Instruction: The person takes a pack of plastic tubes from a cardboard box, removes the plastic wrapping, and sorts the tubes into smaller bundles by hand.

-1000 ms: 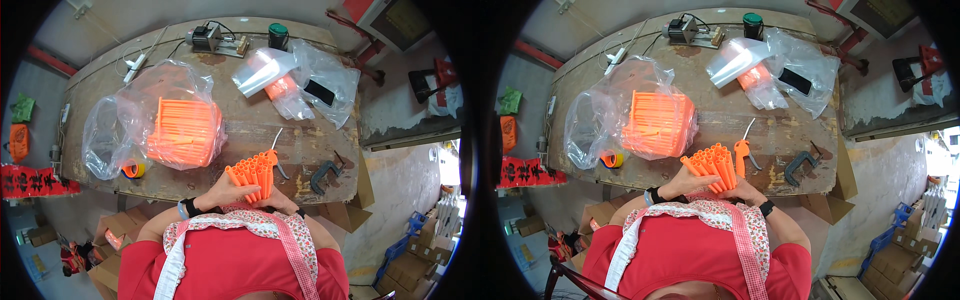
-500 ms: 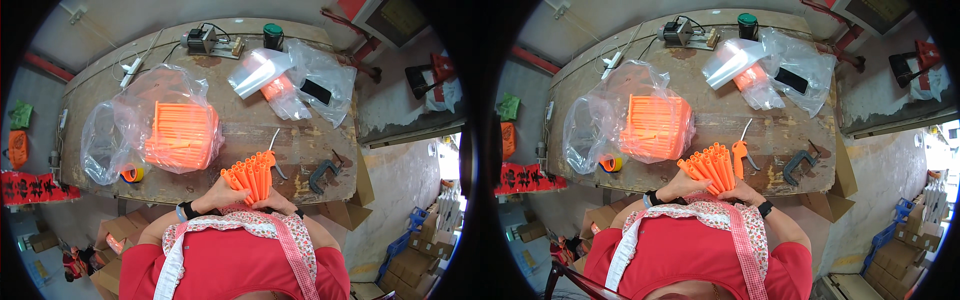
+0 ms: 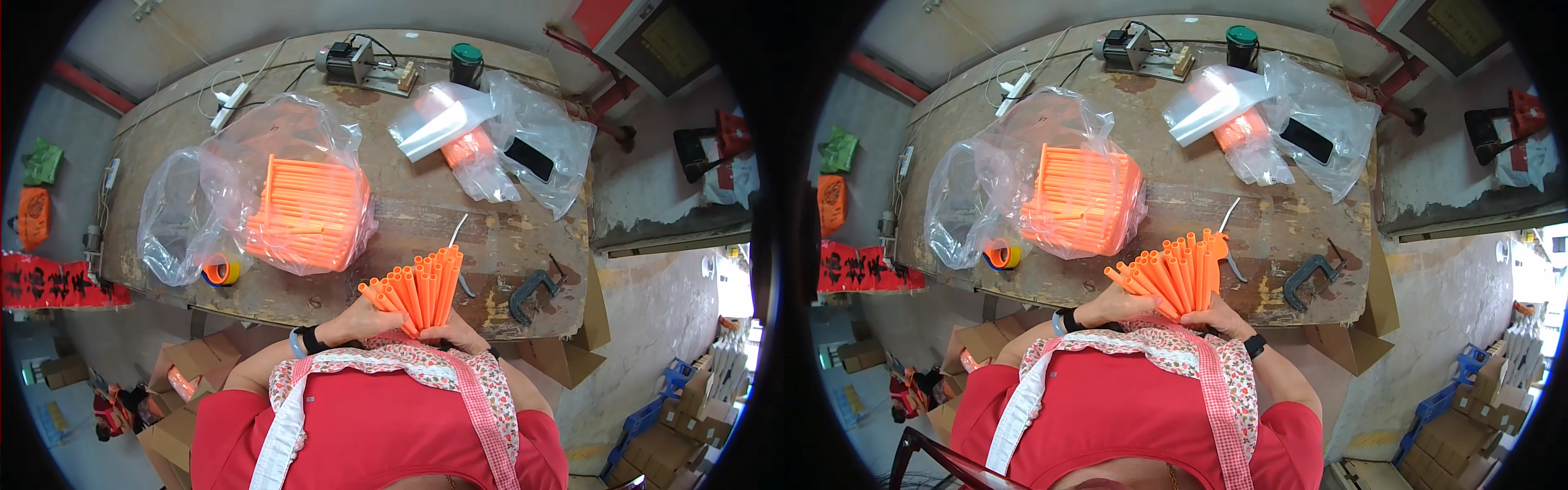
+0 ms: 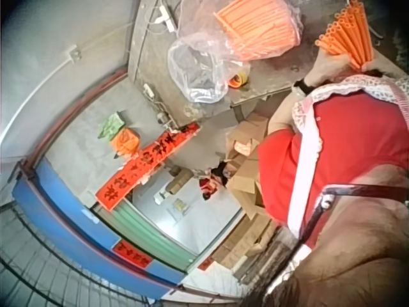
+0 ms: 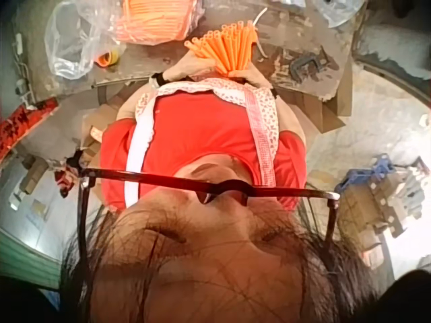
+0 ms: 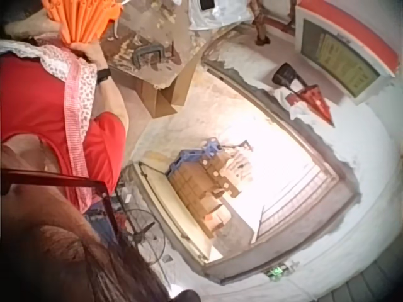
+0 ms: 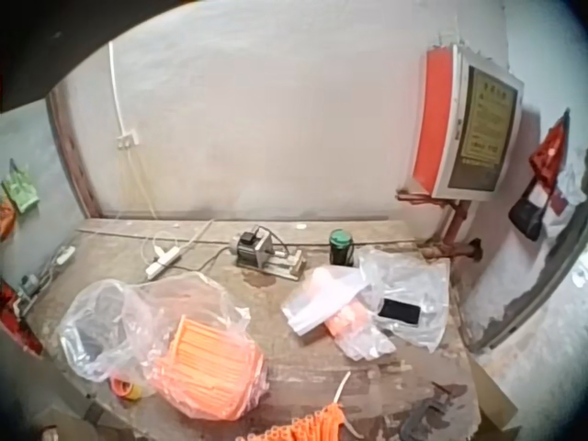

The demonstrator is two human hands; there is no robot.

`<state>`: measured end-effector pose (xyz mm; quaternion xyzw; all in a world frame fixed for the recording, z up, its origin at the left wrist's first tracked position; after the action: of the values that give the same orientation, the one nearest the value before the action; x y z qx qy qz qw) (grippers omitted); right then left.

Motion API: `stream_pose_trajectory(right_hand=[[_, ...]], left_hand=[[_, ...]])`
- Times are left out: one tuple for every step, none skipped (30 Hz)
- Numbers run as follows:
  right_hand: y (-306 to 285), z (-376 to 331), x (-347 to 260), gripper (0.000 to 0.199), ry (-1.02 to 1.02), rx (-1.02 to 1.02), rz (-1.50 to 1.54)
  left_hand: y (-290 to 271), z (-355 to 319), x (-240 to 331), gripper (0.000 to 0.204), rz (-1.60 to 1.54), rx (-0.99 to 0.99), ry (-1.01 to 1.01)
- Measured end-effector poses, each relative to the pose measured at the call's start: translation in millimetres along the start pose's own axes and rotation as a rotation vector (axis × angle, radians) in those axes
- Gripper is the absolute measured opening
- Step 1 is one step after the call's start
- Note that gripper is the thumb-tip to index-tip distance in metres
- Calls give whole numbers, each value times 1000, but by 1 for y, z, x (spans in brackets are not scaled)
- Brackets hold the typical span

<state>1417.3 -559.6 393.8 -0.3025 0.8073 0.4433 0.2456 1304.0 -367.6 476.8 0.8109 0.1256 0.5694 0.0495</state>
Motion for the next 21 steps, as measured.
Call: stream_pose_trajectory(right_hand=[[1,0,-1,66,1,-2,-2],[1,0,-2,67,-12,1,-7],[1,-1,-3,67,-24,4,-11],[3,-1,-4,67,-21,0,-13],[5,-2,-6,67,-35,6,2],[7,-3,-8,67,-49,11,17],[8,-4,-10,67,-45,8,16],[8,-5,-11,66,-39,15,25],[9,-5,-13,66,-32,22,35],[9,-4,-14,66,-30,19,33],[10,-3,-16,64,-31,6,-81],[10,0,-19,62,-31,-7,-196],[13,7,-24,62,-29,-10,-196],[20,15,-32,57,-168,-39,-467],[26,19,-35,53,-307,-65,-738],[25,23,-29,53,-310,-56,-733],[22,29,-24,50,-306,-101,-613],[19,34,-19,47,-296,-146,-491],[20,37,-15,47,-281,-181,-424],[21,40,-13,47,-262,-203,-383],[21,43,-12,47,-249,-215,-360]], left_hand=[[1,0,0,50,-1,3,1],[2,0,1,50,-19,10,16],[2,0,1,50,-37,17,31],[1,0,1,50,-38,22,31],[0,1,2,52,-13,-11,1],[-1,0,2,54,13,-43,-30],[0,-1,2,54,10,-39,-30],[2,-1,3,44,-3,-8,10],[4,-1,4,35,-16,24,50],[6,0,5,35,-16,28,51],[8,1,6,41,-58,52,84],[11,2,7,47,-99,75,117],[14,6,10,47,-100,79,116],[19,11,19,51,-93,57,234],[23,14,24,55,-86,34,352],[24,14,25,55,-83,25,348],[23,15,29,58,57,68,416],[23,17,33,60,198,110,483],[24,19,29,59,281,153,513],[24,19,25,59,286,136,515],[23,19,22,59,321,148,495]])
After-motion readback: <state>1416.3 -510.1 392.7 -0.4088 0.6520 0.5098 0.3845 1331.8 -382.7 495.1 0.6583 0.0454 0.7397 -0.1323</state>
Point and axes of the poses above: each hand's wrist, its own z-axis towards the middle knuckle, its own y-axis out of the palm, x = y × z, the point moved 1 cm from there along z, towards the middle knuckle, and after that the axes turned 2 degrees about x, right-handed, at the moved point
